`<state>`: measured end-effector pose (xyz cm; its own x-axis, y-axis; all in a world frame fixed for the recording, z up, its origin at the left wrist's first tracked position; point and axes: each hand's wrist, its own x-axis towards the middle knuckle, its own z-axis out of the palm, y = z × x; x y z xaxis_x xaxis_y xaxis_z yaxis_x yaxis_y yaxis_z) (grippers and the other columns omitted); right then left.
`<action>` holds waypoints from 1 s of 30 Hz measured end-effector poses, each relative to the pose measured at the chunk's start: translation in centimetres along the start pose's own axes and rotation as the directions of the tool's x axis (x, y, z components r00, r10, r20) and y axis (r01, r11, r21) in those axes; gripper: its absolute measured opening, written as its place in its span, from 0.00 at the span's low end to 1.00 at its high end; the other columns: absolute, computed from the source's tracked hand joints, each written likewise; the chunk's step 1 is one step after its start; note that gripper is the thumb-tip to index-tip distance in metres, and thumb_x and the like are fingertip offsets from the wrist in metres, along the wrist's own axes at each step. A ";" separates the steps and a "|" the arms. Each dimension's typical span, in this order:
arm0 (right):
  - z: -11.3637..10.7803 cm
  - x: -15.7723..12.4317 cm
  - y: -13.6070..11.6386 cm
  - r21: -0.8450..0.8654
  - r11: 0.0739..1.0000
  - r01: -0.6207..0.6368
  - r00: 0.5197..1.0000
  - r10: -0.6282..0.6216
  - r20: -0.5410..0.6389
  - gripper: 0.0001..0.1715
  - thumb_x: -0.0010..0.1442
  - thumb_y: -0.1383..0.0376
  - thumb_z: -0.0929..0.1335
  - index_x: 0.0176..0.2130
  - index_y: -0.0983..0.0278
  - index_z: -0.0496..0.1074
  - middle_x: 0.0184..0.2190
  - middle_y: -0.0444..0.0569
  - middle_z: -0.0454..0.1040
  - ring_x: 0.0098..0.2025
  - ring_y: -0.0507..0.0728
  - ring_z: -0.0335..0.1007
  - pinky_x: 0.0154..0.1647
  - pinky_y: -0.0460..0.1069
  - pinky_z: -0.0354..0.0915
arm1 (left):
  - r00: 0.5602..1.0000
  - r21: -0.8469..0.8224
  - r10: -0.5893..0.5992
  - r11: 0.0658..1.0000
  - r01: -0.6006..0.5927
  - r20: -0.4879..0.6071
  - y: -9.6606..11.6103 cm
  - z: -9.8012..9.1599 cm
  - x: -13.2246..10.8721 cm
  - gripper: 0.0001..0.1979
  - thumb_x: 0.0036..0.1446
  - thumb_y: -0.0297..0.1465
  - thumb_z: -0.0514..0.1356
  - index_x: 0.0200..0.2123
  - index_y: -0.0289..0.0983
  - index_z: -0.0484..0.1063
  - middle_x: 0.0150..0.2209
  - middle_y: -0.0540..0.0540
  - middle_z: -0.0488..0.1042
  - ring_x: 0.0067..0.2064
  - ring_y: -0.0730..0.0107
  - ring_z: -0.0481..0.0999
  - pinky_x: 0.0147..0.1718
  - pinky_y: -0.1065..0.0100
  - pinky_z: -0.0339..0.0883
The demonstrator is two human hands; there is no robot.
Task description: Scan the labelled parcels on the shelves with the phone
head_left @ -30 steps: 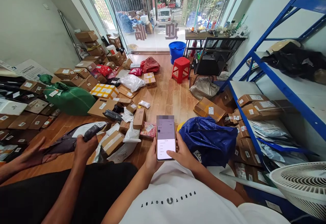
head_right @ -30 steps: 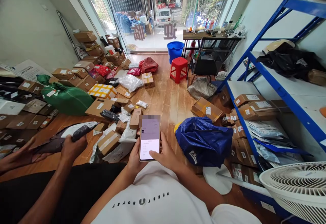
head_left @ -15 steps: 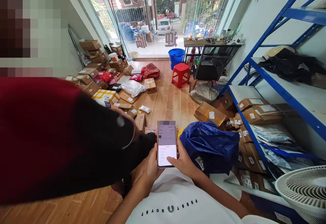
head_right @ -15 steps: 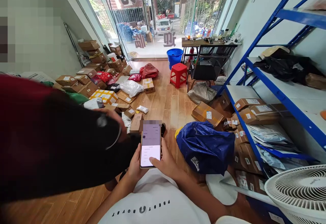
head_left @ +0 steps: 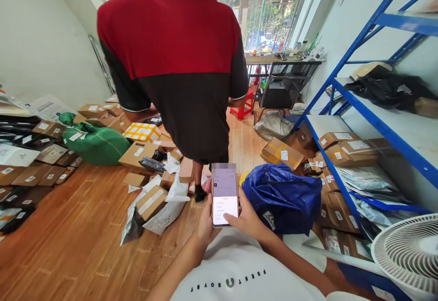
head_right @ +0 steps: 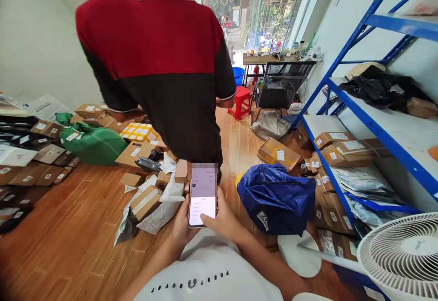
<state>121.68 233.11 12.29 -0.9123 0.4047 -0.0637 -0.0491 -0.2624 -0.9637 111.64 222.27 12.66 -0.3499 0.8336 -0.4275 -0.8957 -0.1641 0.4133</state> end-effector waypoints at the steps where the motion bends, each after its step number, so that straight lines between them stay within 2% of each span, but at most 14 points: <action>1: 0.0 0.0 -0.1 -0.006 1.000 0.002 1.000 -0.002 -0.001 0.45 0.54 0.70 0.74 0.64 0.54 0.55 0.59 0.53 0.72 0.58 0.64 0.73 0.54 0.60 0.73 | 1.000 0.012 0.008 1.000 -0.007 -0.023 0.0 0.0 0.0 0.28 0.74 0.41 0.45 0.66 0.32 0.67 0.53 0.37 0.79 0.58 0.52 0.76 0.65 0.54 0.60; 7: 0.2 -0.1 -0.2 -0.022 1.000 0.013 1.000 -0.012 0.010 0.46 0.54 0.69 0.74 0.65 0.54 0.54 0.60 0.54 0.71 0.55 0.63 0.75 0.53 0.59 0.73 | 0.988 0.063 0.031 0.998 -0.021 -0.154 0.1 0.3 -0.2 0.28 0.74 0.41 0.46 0.68 0.32 0.64 0.54 0.36 0.78 0.59 0.52 0.75 0.66 0.54 0.58; 10: 0.3 -0.1 -0.2 -0.028 0.999 0.042 0.999 -0.042 0.022 0.51 0.51 0.68 0.77 0.65 0.54 0.53 0.60 0.54 0.70 0.57 0.63 0.73 0.56 0.59 0.72 | 0.983 0.069 0.064 0.996 -0.052 -0.173 0.0 0.2 -0.4 0.28 0.73 0.40 0.48 0.69 0.32 0.62 0.54 0.37 0.78 0.59 0.53 0.75 0.66 0.55 0.57; 12: 0.4 -0.1 -0.2 -0.003 0.999 0.042 0.999 -0.042 0.022 0.50 0.52 0.64 0.78 0.65 0.54 0.54 0.61 0.54 0.69 0.59 0.63 0.71 0.57 0.59 0.71 | 0.986 0.056 0.049 0.998 -0.040 -0.158 0.0 0.1 -0.5 0.29 0.73 0.41 0.47 0.70 0.32 0.60 0.55 0.36 0.77 0.59 0.53 0.75 0.66 0.55 0.57; 15: 0.4 -0.2 0.1 0.058 0.998 -0.016 1.000 0.016 -0.003 0.37 0.63 0.57 0.72 0.64 0.53 0.56 0.60 0.53 0.71 0.58 0.61 0.72 0.57 0.59 0.71 | 0.993 0.042 0.001 0.999 0.004 -0.121 0.0 -0.2 -0.6 0.30 0.73 0.43 0.47 0.70 0.32 0.61 0.56 0.36 0.77 0.59 0.51 0.75 0.66 0.53 0.58; 17: 0.4 -0.2 0.2 0.073 0.996 -0.045 0.999 0.046 -0.012 0.32 0.65 0.56 0.70 0.63 0.53 0.58 0.58 0.53 0.72 0.56 0.61 0.74 0.54 0.58 0.73 | 0.996 0.043 0.006 0.999 -0.002 -0.085 0.0 -0.4 -0.6 0.29 0.73 0.43 0.48 0.69 0.32 0.62 0.56 0.36 0.76 0.60 0.51 0.74 0.66 0.53 0.58; 20: 0.3 -0.2 0.4 0.055 0.997 -0.050 0.999 0.051 -0.003 0.38 0.61 0.59 0.74 0.64 0.54 0.57 0.59 0.53 0.72 0.54 0.62 0.76 0.51 0.58 0.75 | 0.999 0.037 0.036 0.999 -0.036 -0.015 -0.1 -0.8 -0.5 0.29 0.72 0.43 0.51 0.69 0.34 0.63 0.58 0.37 0.75 0.61 0.51 0.74 0.66 0.54 0.58; 23: 0.2 -0.2 0.4 0.015 1.000 -0.014 1.000 0.014 -0.001 0.42 0.58 0.63 0.74 0.65 0.55 0.55 0.63 0.54 0.68 0.58 0.62 0.73 0.55 0.59 0.73 | 0.998 0.025 0.055 0.998 -0.056 0.032 -0.3 -1.1 -0.2 0.29 0.71 0.43 0.51 0.70 0.35 0.61 0.59 0.37 0.74 0.61 0.51 0.73 0.66 0.53 0.58; 26: 0.3 -0.1 0.2 -0.011 1.000 -0.002 1.000 0.002 0.000 0.43 0.56 0.65 0.74 0.64 0.56 0.55 0.62 0.55 0.69 0.58 0.62 0.72 0.56 0.59 0.72 | 0.997 0.019 0.063 0.998 -0.064 0.047 -0.3 -1.1 -0.1 0.30 0.71 0.44 0.52 0.70 0.36 0.60 0.60 0.37 0.73 0.62 0.51 0.72 0.66 0.52 0.58; 30: 0.4 0.0 -0.2 -0.054 0.998 0.014 1.000 -0.014 0.000 0.42 0.54 0.67 0.74 0.62 0.57 0.56 0.58 0.54 0.71 0.57 0.62 0.73 0.56 0.59 0.72 | 0.998 0.027 0.049 0.998 -0.050 0.050 -0.4 -1.1 0.0 0.29 0.70 0.45 0.53 0.67 0.35 0.65 0.59 0.37 0.74 0.63 0.50 0.70 0.67 0.51 0.57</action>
<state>121.51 232.86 12.62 -0.9115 0.4081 -0.0500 -0.0401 -0.2094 -0.9770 111.67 221.79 11.60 -0.3791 0.8499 -0.3660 -0.8693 -0.1914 0.4558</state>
